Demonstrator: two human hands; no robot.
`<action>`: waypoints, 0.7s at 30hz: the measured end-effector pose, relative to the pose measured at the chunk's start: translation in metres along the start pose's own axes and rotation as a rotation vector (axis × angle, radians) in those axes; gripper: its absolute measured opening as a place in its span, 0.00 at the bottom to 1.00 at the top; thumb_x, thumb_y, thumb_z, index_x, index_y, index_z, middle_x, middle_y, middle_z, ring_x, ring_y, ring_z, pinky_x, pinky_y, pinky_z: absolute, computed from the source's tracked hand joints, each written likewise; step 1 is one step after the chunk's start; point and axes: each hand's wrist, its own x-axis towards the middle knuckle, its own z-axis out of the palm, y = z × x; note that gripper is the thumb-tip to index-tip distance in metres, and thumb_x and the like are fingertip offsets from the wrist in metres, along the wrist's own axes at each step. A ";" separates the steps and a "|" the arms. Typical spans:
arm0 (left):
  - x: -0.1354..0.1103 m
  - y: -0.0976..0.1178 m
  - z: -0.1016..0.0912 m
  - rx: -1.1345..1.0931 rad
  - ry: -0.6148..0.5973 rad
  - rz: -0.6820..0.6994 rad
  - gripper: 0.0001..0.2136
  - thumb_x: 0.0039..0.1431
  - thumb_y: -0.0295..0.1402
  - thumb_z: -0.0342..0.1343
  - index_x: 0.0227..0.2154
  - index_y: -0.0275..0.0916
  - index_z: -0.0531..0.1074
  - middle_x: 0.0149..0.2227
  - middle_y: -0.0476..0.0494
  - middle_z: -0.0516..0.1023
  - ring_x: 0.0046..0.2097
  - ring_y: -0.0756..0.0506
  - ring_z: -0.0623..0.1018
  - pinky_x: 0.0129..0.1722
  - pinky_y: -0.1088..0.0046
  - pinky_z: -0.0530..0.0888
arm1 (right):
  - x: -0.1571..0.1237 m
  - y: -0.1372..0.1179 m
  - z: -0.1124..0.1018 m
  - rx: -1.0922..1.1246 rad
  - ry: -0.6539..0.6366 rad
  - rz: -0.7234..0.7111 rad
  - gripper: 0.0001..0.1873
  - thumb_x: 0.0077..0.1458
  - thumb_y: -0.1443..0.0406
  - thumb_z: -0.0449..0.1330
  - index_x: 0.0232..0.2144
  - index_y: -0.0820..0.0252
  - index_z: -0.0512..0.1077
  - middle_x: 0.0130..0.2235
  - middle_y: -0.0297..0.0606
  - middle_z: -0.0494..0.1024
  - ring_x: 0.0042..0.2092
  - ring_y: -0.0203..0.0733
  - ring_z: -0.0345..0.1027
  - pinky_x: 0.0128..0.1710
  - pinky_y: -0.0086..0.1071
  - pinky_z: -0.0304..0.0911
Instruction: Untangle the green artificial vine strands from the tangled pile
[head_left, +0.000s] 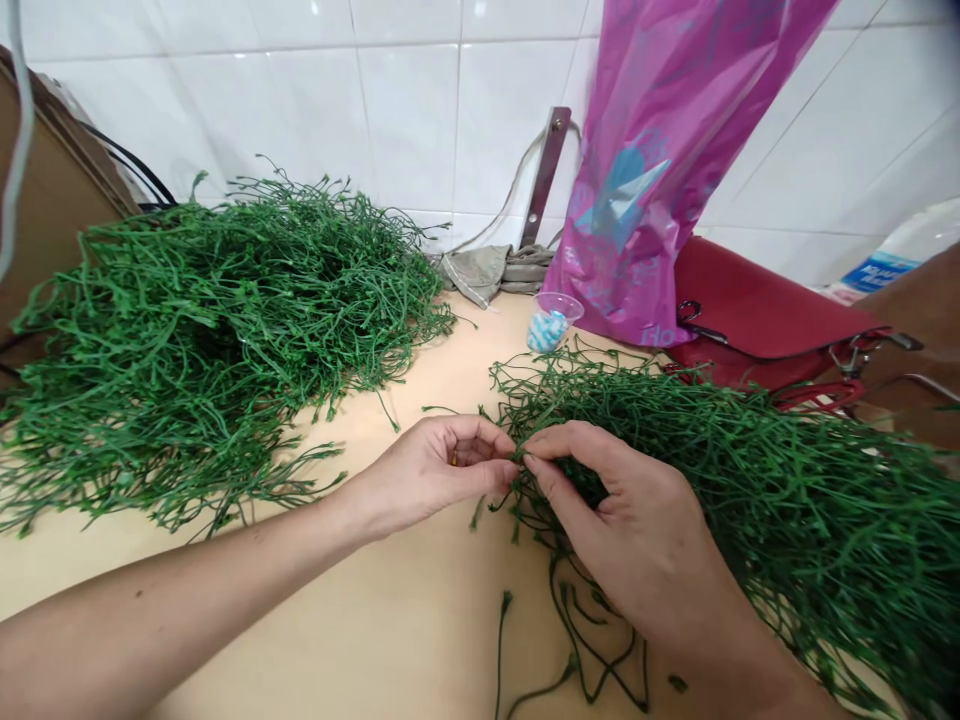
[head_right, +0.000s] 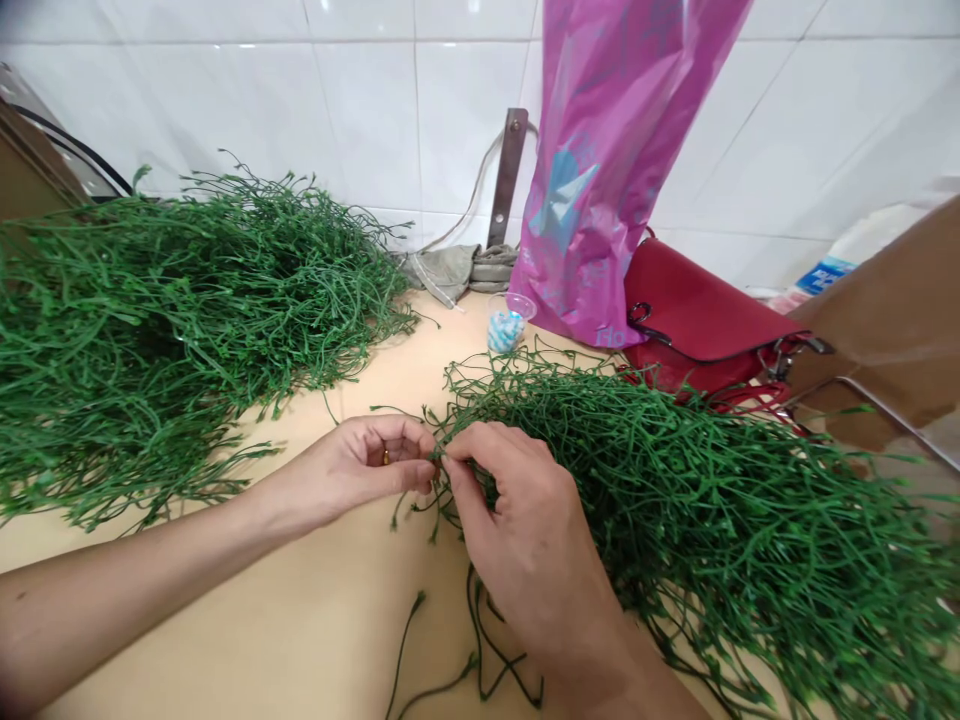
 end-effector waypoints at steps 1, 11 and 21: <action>0.000 0.001 -0.001 0.019 -0.017 -0.005 0.08 0.54 0.32 0.64 0.34 0.35 0.74 0.27 0.51 0.76 0.28 0.53 0.72 0.31 0.75 0.67 | 0.000 -0.001 -0.001 0.065 -0.025 0.059 0.09 0.61 0.68 0.55 0.29 0.55 0.72 0.30 0.33 0.78 0.33 0.39 0.71 0.34 0.32 0.64; -0.008 0.002 0.002 0.399 0.107 0.151 0.04 0.56 0.32 0.59 0.29 0.37 0.72 0.25 0.52 0.70 0.27 0.52 0.68 0.27 0.77 0.65 | 0.005 -0.006 0.004 0.357 -0.171 0.229 0.05 0.60 0.62 0.58 0.34 0.56 0.72 0.30 0.32 0.77 0.32 0.38 0.70 0.30 0.28 0.65; -0.009 0.024 -0.014 0.461 -0.331 0.178 0.05 0.61 0.33 0.58 0.32 0.38 0.75 0.31 0.46 0.76 0.33 0.49 0.73 0.34 0.75 0.70 | 0.004 0.006 -0.025 0.204 -0.439 0.063 0.11 0.64 0.65 0.51 0.29 0.55 0.66 0.25 0.28 0.63 0.28 0.35 0.56 0.26 0.27 0.55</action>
